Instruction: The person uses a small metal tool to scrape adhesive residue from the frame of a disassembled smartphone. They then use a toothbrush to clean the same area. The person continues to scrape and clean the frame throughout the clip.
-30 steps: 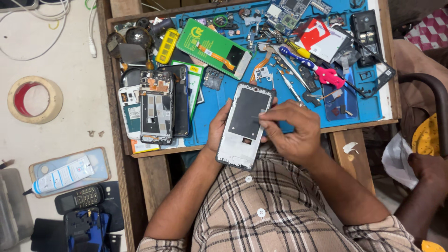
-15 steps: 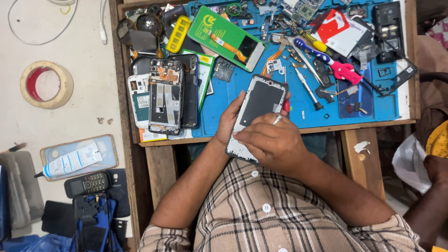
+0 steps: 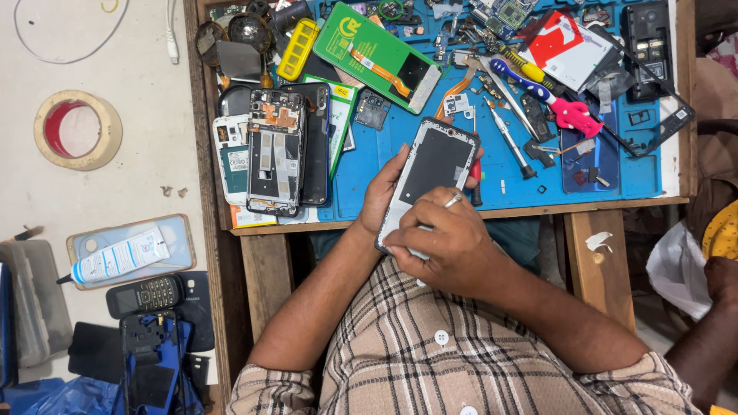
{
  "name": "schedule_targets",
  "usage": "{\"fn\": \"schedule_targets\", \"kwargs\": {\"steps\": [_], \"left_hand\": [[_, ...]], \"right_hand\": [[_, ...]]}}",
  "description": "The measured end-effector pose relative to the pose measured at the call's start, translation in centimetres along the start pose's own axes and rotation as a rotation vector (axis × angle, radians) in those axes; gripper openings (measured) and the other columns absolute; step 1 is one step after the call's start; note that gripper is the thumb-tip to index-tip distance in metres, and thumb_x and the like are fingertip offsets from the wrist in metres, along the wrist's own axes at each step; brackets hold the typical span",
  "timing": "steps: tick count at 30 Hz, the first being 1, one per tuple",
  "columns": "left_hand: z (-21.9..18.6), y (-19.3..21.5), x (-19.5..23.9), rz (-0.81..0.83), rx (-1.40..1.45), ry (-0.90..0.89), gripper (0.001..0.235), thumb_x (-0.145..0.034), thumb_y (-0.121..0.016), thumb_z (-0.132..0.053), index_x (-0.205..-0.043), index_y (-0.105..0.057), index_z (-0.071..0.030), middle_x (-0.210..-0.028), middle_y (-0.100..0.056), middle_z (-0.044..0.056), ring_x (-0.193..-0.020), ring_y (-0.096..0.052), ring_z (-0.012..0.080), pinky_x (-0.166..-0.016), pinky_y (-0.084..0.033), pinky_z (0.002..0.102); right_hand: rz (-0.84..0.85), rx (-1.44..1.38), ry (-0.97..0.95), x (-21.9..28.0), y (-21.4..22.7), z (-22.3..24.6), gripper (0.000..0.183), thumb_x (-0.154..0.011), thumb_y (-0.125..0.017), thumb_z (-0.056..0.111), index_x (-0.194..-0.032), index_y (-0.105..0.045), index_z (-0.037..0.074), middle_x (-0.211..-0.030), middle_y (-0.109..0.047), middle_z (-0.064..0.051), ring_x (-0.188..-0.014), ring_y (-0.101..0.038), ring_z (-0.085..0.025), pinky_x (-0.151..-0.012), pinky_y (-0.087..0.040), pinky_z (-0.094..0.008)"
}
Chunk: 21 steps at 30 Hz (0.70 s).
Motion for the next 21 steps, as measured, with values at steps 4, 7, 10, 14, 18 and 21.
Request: {"fn": "schedule_targets", "kwargs": {"steps": [4, 7, 10, 14, 18, 21], "left_hand": [[0.1, 0.7, 0.7, -0.086, -0.067, 0.049, 0.067, -0.116, -0.034, -0.049, -0.159, -0.037, 0.004, -0.152, -0.050, 0.026, -0.137, -0.056, 0.0355, -0.119, -0.047, 0.047], [0.0, 1.4, 1.1, -0.140, -0.015, 0.032, 0.060, -0.120, -0.037, -0.044, -0.157, -0.042, 0.003, -0.146, -0.055, 0.022, -0.134, -0.057, 0.0301, -0.119, -0.047, 0.045], [0.2, 2.0, 1.1, -0.181, 0.019, 0.033, 0.057, -0.118, -0.038, -0.044, -0.152, -0.046, 0.001, -0.135, -0.062, 0.020, -0.120, -0.066, 0.0289, -0.106, -0.055, 0.044], [0.0, 2.3, 1.4, -0.194, -0.019, 0.129, 0.060, -0.113, -0.038, -0.052, -0.144, -0.051, -0.002, -0.122, -0.068, 0.021, -0.099, -0.074, 0.0339, -0.084, -0.064, 0.054], [0.1, 2.2, 1.5, -0.141, -0.036, 0.098, 0.059, -0.116, -0.038, -0.051, -0.144, -0.053, -0.001, -0.121, -0.068, 0.021, -0.097, -0.075, 0.0350, -0.084, -0.064, 0.057], [0.0, 1.3, 1.3, -0.179, -0.031, 0.097, 0.059, -0.113, -0.036, -0.051, -0.142, -0.052, -0.002, -0.121, -0.068, 0.020, -0.096, -0.075, 0.0345, -0.082, -0.064, 0.058]], "right_hand": [[-0.069, 0.079, -0.019, -0.5, 0.2, -1.1, 0.015, -0.076, -0.084, 0.014, -0.086, -0.074, 0.014, -0.088, -0.061, -0.002, -0.090, -0.061, -0.025, -0.080, -0.047, -0.042], [-0.081, 0.146, -0.097, -1.1, 1.0, -2.6, 0.012, -0.076, -0.084, 0.015, -0.085, -0.076, 0.015, -0.087, -0.062, -0.001, -0.086, -0.060, -0.024, -0.079, -0.046, -0.042], [-0.118, 0.161, -0.153, -2.0, 1.8, -4.1, 0.012, -0.077, -0.084, 0.017, -0.085, -0.077, 0.013, -0.086, -0.061, -0.003, -0.084, -0.059, -0.025, -0.076, -0.046, -0.040], [-0.173, 0.193, -0.159, -3.0, 2.9, -5.8, 0.011, -0.079, -0.083, 0.016, -0.087, -0.076, 0.013, -0.086, -0.063, -0.003, -0.087, -0.061, -0.025, -0.078, -0.047, -0.039], [-0.202, 0.178, -0.205, -3.2, 3.2, -7.1, 0.010, -0.080, -0.083, 0.016, -0.086, -0.076, 0.013, -0.085, -0.065, -0.003, -0.084, -0.060, -0.024, -0.077, -0.047, -0.039], [-0.227, 0.221, -0.181, -3.0, 2.8, -6.9, 0.010, -0.079, -0.083, 0.015, -0.084, -0.075, 0.012, -0.085, -0.065, -0.004, -0.084, -0.061, -0.026, -0.076, -0.047, -0.040]]}}
Point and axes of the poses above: each hand's wrist, its own x-axis away from the middle knuckle, its own y-axis out of the back of the hand, z = x × y, the point moved 1 cm from there along -x, towards the middle knuckle
